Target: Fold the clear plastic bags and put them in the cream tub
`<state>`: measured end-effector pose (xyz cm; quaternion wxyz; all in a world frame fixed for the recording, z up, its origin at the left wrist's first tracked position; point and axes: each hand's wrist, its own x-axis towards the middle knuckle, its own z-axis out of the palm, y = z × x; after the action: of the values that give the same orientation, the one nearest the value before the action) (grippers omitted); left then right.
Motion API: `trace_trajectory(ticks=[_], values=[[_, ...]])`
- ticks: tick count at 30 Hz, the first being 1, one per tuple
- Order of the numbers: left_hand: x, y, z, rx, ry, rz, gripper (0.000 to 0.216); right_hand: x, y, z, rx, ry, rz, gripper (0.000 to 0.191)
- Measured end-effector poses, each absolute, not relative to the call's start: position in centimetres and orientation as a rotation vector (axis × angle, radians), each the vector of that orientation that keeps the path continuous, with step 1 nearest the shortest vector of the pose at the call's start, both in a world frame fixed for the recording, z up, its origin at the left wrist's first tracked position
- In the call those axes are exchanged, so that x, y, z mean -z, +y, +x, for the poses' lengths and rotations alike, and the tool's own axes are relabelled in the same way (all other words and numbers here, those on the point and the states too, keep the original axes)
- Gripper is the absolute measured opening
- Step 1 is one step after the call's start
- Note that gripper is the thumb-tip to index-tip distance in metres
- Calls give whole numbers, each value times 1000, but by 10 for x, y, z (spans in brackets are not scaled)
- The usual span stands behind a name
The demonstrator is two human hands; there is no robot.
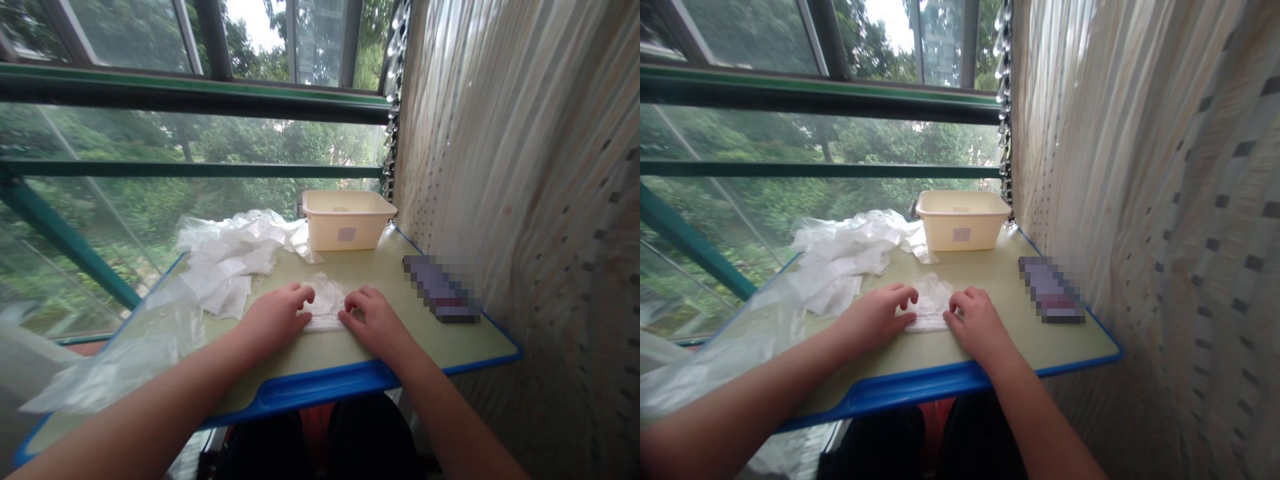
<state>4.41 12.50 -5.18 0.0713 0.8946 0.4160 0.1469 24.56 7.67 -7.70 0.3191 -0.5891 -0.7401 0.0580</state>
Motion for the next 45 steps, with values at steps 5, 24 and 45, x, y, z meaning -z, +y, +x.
trace_trajectory(ticks=[5,24,45], values=[[46,125,38,-253,1020,2898,26,77,76,246,-169,-1935,-1527,11],[50,154,33,-622,1347,2601,31,69,69,246,-258,-1835,-1504,14],[62,161,60,-707,1310,2456,13,62,152,245,-561,-2081,-1642,35]])
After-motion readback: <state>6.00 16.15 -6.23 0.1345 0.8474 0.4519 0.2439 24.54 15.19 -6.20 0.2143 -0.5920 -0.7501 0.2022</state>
